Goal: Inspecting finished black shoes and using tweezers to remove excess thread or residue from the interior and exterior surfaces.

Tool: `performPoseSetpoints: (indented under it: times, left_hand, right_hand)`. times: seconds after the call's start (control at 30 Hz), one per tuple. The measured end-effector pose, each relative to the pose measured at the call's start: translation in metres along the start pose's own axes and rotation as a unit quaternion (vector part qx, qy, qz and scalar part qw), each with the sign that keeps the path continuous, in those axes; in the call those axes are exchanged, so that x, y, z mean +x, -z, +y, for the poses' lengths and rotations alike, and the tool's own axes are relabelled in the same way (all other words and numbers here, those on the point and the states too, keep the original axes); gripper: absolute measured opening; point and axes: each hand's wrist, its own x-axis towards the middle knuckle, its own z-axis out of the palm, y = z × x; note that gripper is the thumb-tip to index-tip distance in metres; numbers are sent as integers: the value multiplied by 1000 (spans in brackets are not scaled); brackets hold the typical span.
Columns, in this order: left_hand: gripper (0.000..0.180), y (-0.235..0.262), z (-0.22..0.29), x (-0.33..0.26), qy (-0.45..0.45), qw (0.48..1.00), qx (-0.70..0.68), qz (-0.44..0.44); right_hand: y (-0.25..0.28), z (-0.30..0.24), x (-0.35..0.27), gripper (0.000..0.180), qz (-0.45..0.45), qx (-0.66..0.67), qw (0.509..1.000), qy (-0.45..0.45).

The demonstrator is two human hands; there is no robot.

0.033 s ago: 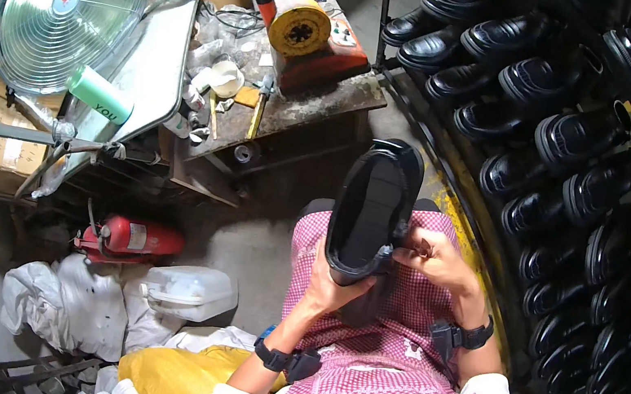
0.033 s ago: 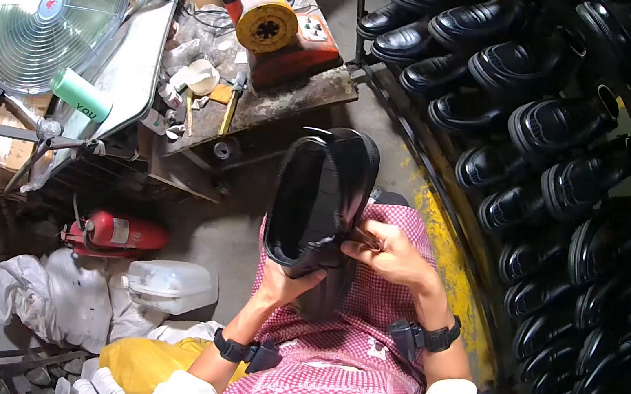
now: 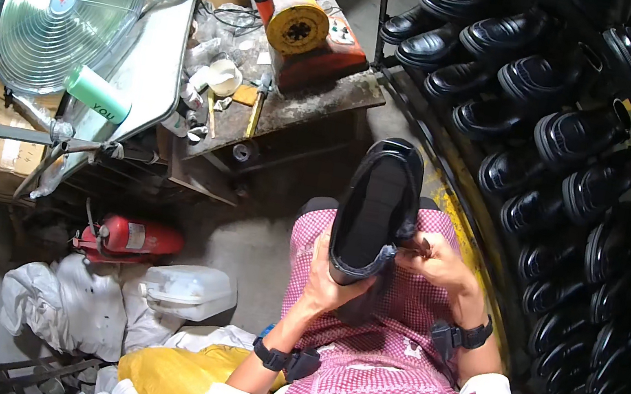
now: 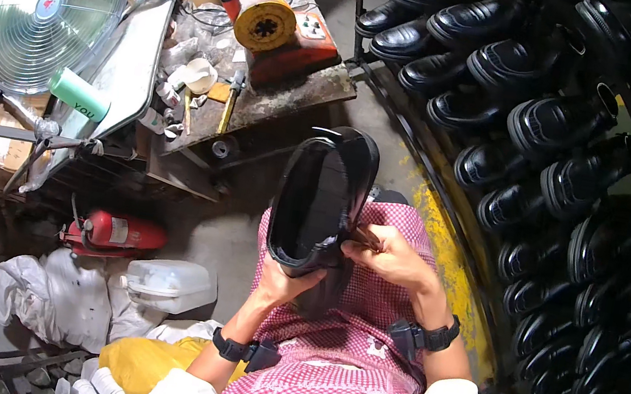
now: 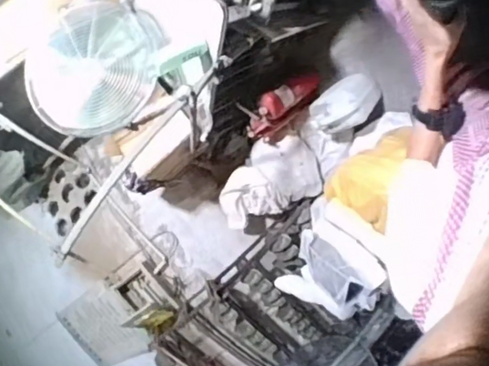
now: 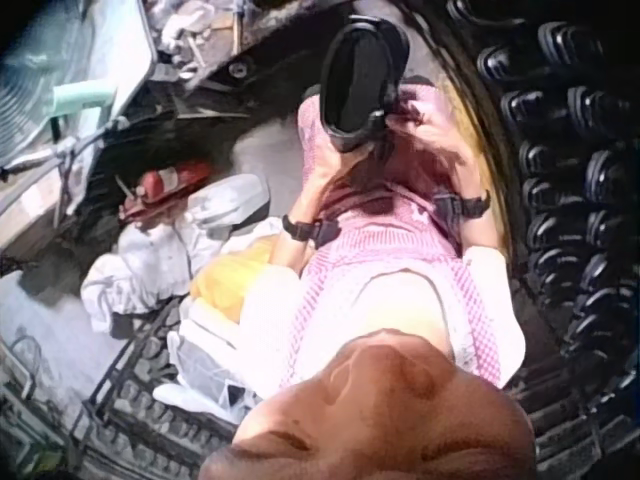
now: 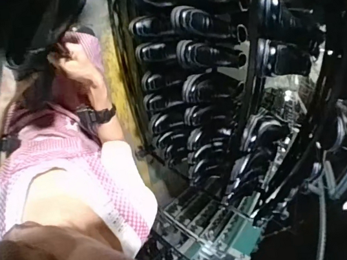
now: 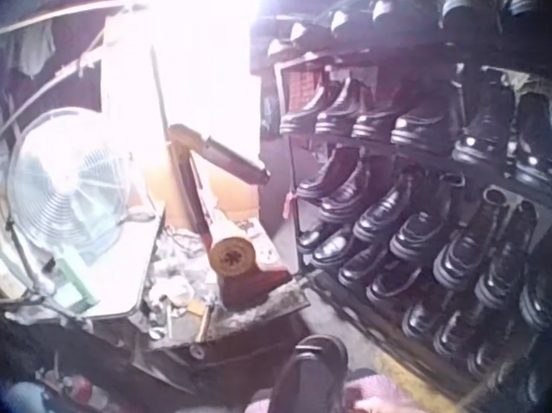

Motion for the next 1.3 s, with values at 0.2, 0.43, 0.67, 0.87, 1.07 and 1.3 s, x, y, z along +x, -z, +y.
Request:
performPoseSetpoints:
  times: [0.2,0.43,0.67,0.87,1.07,1.3]
  left_hand:
    - [109,6,2,6,-139,982,127,3]
    - [107,-10,13,9,-141,987,71,-32]
    - [103,-13,16,16,-114,987,46,-99]
    - [101,-28,9,8,-70,988,47,-129]
    - [99,-42,-3,3,-42,986,76,-146]
    - [102,-49,-17,-2,11,989,37,-141]
  right_hand:
    - [4,7,-18,24,0,205,977,-61]
    - [12,-9,-42,16,34,219,972,73]
    - [19,-24,-55,20,34,67,989,127]
    - [7,-32,-66,29,197,138,968,71]
    - [16,-37,-71,20,109,23,993,41]
    - [43,8,-84,42,287,-121,944,106]
